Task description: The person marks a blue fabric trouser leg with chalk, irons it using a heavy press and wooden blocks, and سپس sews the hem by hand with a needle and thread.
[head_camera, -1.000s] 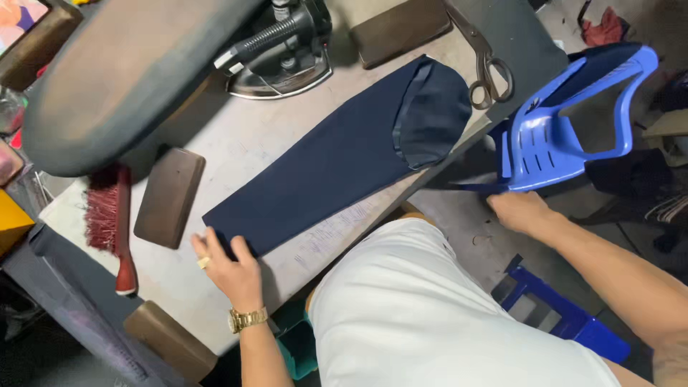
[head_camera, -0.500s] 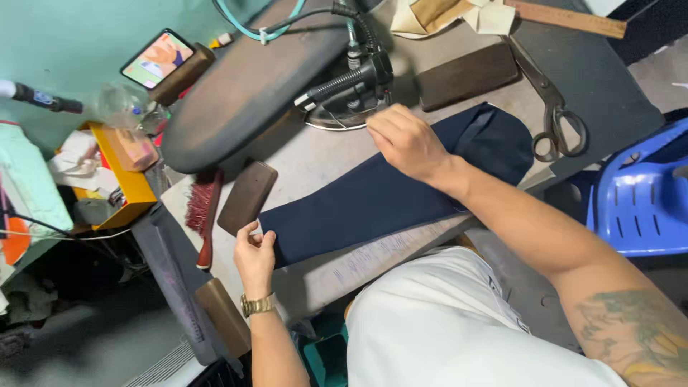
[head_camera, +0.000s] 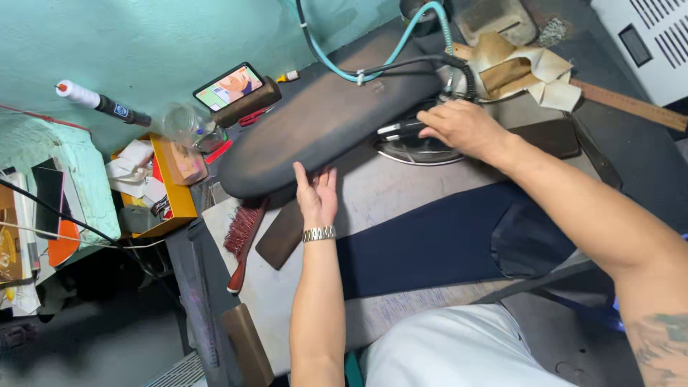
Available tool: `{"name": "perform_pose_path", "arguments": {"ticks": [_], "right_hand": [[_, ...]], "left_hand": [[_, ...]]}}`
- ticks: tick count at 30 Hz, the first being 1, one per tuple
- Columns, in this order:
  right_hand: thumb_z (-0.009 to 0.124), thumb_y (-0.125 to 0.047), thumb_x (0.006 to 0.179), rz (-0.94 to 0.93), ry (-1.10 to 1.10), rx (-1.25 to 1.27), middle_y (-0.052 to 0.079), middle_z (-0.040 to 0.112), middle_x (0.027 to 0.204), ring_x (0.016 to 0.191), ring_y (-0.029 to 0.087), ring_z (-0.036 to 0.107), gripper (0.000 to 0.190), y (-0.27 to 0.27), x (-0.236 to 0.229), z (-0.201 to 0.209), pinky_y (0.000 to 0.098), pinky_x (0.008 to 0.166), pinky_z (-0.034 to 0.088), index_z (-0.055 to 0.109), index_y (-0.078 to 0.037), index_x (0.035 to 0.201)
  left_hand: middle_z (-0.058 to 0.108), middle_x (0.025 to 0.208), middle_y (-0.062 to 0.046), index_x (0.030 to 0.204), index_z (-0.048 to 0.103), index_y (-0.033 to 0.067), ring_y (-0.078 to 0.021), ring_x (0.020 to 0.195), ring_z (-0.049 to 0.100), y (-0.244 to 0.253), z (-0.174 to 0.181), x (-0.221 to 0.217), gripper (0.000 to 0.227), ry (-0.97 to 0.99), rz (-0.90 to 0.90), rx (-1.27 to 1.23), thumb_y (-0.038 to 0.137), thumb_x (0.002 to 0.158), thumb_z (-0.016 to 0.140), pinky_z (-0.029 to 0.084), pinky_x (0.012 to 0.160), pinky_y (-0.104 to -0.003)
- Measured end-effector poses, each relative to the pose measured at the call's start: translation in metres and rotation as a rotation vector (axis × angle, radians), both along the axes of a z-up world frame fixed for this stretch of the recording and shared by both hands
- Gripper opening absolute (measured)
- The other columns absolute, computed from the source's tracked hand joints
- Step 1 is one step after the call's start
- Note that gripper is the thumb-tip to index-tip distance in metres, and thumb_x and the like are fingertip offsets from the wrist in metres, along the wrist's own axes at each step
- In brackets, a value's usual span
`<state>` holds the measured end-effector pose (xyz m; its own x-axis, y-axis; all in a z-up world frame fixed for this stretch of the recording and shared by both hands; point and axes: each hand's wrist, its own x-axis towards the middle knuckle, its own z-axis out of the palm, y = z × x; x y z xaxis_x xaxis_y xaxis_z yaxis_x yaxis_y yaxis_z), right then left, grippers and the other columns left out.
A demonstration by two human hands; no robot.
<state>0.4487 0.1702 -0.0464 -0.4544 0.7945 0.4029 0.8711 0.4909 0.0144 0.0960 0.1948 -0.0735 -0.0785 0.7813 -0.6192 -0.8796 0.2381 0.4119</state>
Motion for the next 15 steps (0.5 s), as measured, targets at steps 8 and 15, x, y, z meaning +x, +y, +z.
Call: {"name": "perform_pose_path", "arguments": {"ticks": [8,15], "right_hand": [[0.052,-0.017,0.094,0.033,-0.328,-0.283,0.022,0.043,0.163,0.138,0.038,0.054,0.058,-0.035,0.067,0.045,0.0471,0.125,0.042,0.046,-0.016,0.151],[0.046,-0.034,0.111,-0.099,0.393,-0.402,0.035,0.06,0.13,0.118,0.046,0.051,0.059,-0.057,-0.047,0.064,0.0533,0.11,0.038,0.054,0.018,0.138]], "left_hand": [[0.07,0.108,-0.022,0.11,0.061,0.0067,-0.0377,0.091,0.069,0.044,0.037,-0.013,0.05,0.237,0.139,-0.114,0.027,0.071,0.084,0.06,0.077,-0.062],[0.075,0.108,-0.013,0.121,0.069,0.0095,-0.0255,0.082,0.07,-0.064,0.101,-0.137,0.045,0.276,0.251,0.106,0.034,0.083,0.076,0.064,0.078,-0.052]]}}
